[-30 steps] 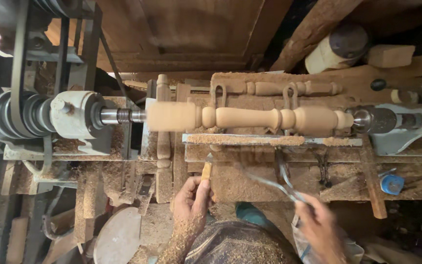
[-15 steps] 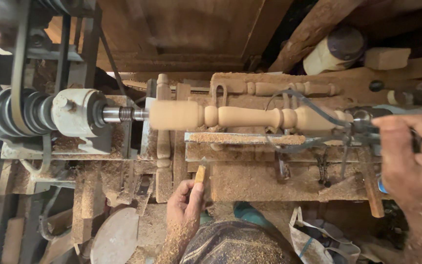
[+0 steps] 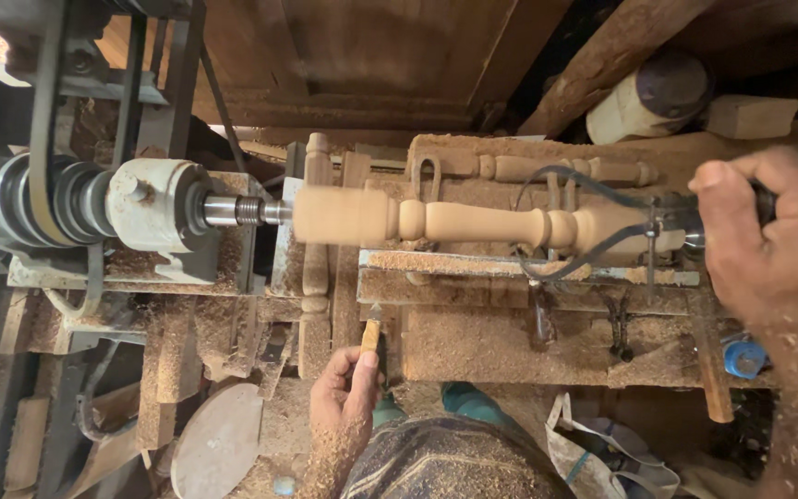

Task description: The person shapes a rotating wooden spindle on a lathe using a chisel, then sands the surface with sandpaper. The spindle is mounted between centers and turned while the person removes material and smooths the contours.

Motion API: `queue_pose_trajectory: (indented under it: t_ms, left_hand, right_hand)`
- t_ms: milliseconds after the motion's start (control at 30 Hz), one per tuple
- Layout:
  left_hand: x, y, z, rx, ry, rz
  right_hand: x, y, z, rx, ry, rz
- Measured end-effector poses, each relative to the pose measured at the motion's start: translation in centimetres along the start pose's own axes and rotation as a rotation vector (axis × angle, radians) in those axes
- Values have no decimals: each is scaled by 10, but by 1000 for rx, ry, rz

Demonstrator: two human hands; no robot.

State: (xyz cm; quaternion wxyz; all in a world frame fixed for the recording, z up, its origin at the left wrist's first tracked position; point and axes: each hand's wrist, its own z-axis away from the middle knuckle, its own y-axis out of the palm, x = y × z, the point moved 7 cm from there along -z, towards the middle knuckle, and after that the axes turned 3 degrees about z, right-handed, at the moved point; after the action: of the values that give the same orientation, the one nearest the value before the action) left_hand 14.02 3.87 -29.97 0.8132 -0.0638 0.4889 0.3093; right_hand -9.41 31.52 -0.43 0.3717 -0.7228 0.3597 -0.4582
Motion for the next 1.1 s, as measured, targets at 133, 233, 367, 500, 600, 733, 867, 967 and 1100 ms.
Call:
queue_pose_trajectory:
  t_ms: [133,233,367,500,600,733,867,967,1100]
  left_hand:
    - [-2,5,-2,6,-7,25]
    - [0,7,-3,-3,-5,7]
    - [6,6,-5,4,-17,39]
    - [9,0,-9,18,14,12]
    - [9,-8,-14,3,10,0]
    - [-8,-17,-20,12,52,-15]
    - [-40,-11,-17,67,93,-41]
    - [-56,12,-10,207,5,-3]
    - [-58,46,8,339,-69,-272]
  right_hand:
    - [-4,6,-19,90,56,137]
    - [-1,11,-34,133,57,142]
    - [-4,16,-47,117,18,114]
    - [-31,24,-34,202,41,75]
    - [-70,22,0,305,157,-19]
    - [-138,38,94,515,499,-143]
    - [-195,85,199,433,862,-413]
    - [-207,142,254,181,1075,-652]
    - [-150,235,246,-90,864,-1446]
